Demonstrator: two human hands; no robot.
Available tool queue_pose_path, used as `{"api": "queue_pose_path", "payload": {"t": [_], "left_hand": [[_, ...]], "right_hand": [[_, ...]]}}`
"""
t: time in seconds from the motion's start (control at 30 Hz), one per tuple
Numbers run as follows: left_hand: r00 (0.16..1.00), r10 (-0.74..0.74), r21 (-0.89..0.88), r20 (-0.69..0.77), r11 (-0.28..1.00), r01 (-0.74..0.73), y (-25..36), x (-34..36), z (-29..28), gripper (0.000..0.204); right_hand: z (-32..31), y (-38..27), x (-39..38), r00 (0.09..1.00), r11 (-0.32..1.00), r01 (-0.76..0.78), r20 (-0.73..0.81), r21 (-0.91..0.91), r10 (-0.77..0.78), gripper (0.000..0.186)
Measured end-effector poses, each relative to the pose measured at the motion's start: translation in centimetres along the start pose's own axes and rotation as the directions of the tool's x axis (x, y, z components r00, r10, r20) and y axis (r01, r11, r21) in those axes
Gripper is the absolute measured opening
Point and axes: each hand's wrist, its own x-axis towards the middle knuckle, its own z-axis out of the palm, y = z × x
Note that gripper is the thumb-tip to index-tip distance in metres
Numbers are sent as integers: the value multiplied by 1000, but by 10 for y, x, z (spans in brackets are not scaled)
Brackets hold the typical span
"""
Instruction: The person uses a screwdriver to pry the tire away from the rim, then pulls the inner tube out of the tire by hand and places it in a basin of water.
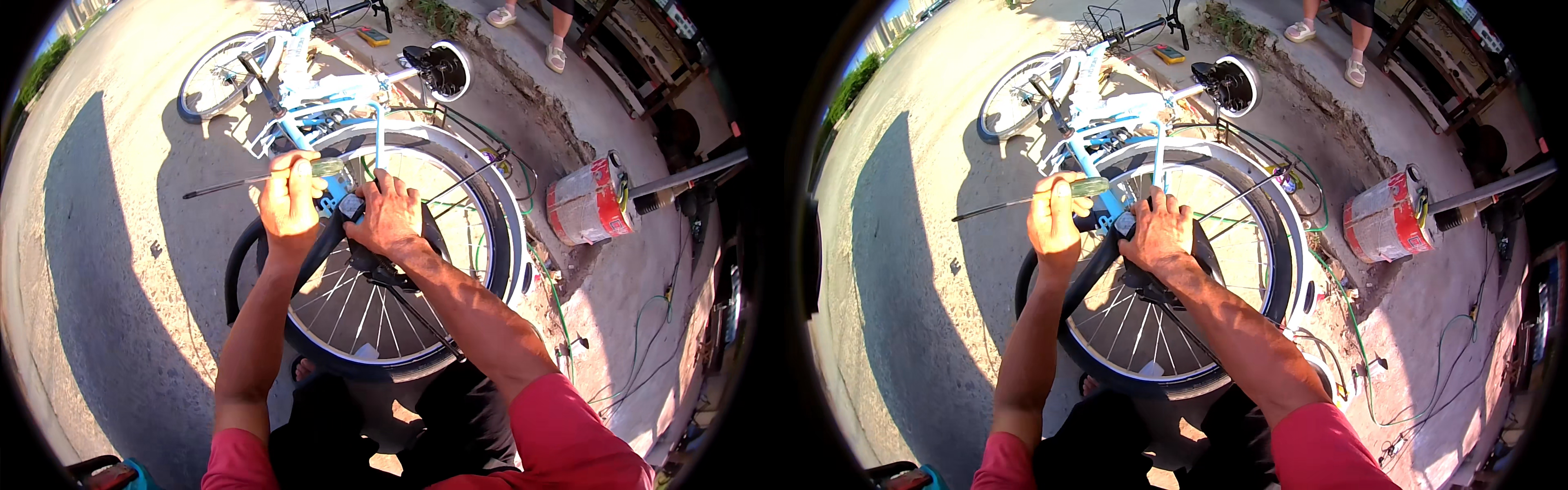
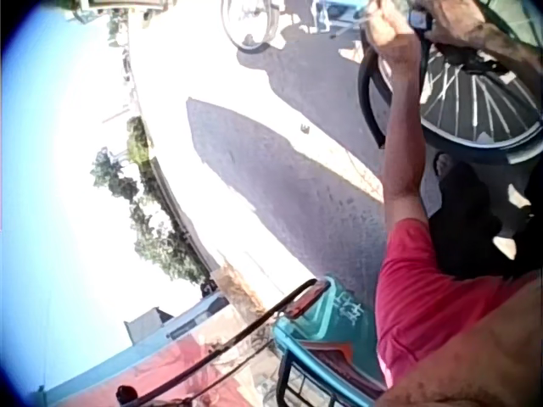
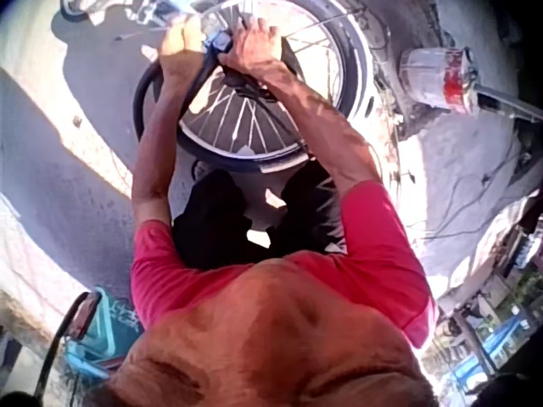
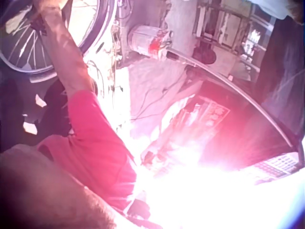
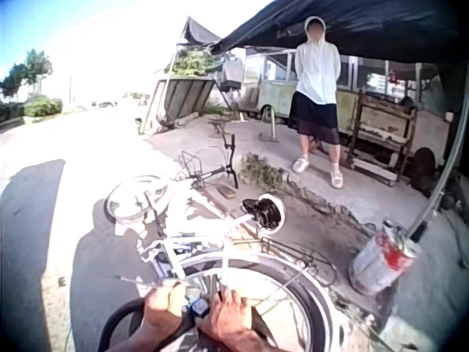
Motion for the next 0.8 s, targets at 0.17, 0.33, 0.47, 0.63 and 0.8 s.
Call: {"api": "queue_pose_path", "payload": {"t": [0.17,0.33,0.47,0.63,0.8], "left_hand": [[872,-425,259,242,895,364,-12,1,-10,27],[890,-393,324,232,894,310,-17,-29,3,24],[894,-364,342,262,901,267,-18,-21,1,24],[898,-369,318,241,904,287,-22,-21,3,25],[976,-152,166,157,978,126,41,24,32,25]], "right_hand": [[1,-1,-6,1000,1000,2,0,-6,-2,67],[-11,1,-14,1000,1000,4,-14,-13,-5,66],[-11,14,-13,996,996,45,-79,79,-38,62],[-7,22,-13,983,986,79,-177,150,-51,47],[-13,25,-1,994,992,-13,-110,124,27,47]]}}
